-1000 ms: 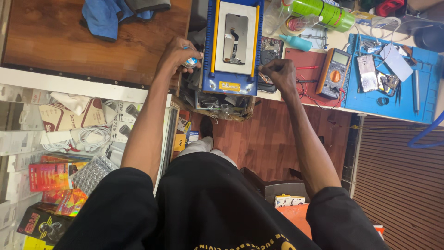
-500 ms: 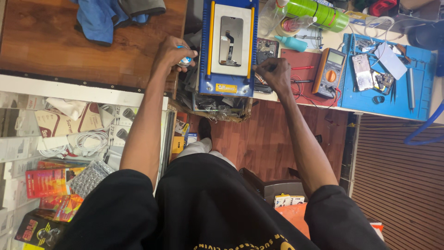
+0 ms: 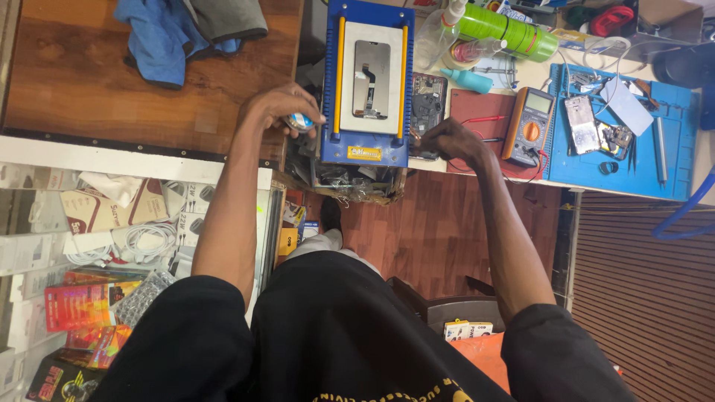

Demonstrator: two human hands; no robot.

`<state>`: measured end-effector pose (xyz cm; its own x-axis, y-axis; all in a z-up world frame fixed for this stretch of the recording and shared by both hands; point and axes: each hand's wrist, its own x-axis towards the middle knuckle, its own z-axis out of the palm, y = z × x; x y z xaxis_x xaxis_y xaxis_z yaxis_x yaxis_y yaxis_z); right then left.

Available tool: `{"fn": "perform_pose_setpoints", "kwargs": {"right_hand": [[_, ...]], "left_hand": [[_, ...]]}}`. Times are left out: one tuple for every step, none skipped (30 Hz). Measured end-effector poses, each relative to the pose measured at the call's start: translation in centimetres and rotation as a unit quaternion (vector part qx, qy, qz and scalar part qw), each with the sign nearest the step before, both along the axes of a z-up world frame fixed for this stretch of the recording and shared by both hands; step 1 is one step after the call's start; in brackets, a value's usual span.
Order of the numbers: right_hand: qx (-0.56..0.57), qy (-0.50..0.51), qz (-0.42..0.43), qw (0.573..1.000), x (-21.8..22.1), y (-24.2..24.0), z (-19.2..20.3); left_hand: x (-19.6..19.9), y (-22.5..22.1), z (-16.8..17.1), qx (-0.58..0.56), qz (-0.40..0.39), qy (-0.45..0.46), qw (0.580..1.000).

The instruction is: The person uses a heating machine to separate a phone screen, handles a roll of adhesive tape, and works on the internal components of a smartphone on a workbench.

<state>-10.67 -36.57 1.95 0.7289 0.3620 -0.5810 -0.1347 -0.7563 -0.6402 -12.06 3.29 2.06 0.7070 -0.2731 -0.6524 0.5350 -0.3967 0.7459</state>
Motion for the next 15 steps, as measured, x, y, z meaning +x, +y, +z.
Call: {"fn": "perform_pose_setpoints", "kwargs": {"right_hand": [[0.003,0.022,0.017,1.000,-0.2,-0.3,-0.4],[0.055,0.058,-0.009,0.997,-0.2,-0.7,-0.7],[0.107,0.093,-0.034,0.989,-0.4,-1.3,-1.0],[0.158,0.130,-0.059,0.977,-0.5,-1.7,-1.2],[0.207,0.115,-0.064,0.969,-0.5,-2.1,-1.4],[0.255,0.099,-0.071,0.959,-0.5,-2.5,-1.4],[0.303,0.083,-0.078,0.946,-0.5,-2.7,-1.4],[0.310,0.053,-0.088,0.945,-0.4,-2.5,-1.3],[0.316,0.022,-0.097,0.943,0.0,-1.8,-1.1],[0.322,-0.009,-0.107,0.940,0.1,-1.0,-0.8],[0.410,0.017,-0.135,0.902,0.1,-0.2,-0.2],[0.493,0.044,-0.159,0.854,0.3,0.7,0.6],[0.572,0.071,-0.181,0.797,0.5,1.7,1.5],[0.616,0.081,-0.193,0.759,0.8,2.7,2.2],[0.658,0.090,-0.205,0.719,1.2,3.7,2.6]], "left_hand": [[0.1,-0.2,-0.2,0.004,-0.017,0.007,1.000],[0.0,0.0,-0.2,-0.007,-0.009,0.002,1.000],[-0.2,0.3,-0.2,-0.018,-0.001,-0.003,1.000],[-0.4,0.6,-0.1,-0.029,0.008,-0.006,1.000],[-0.4,1.1,0.2,-0.055,0.027,-0.016,0.998],[-0.3,1.5,0.5,-0.082,0.045,-0.025,0.995],[-0.1,1.6,0.8,-0.108,0.063,-0.035,0.992],[0.2,1.6,1.2,-0.106,0.070,-0.046,0.991],[0.5,1.7,1.7,-0.104,0.076,-0.057,0.990],[0.8,1.7,2.0,-0.102,0.083,-0.068,0.989],[1.2,1.4,2.3,-0.107,0.091,-0.078,0.987],[1.7,1.2,2.5,-0.112,0.101,-0.089,0.985],[2.1,1.0,2.7,-0.116,0.110,-0.100,0.982],[2.6,0.7,2.7,-0.118,0.135,-0.104,0.978],[3.0,0.3,2.7,-0.120,0.159,-0.108,0.974]]}}
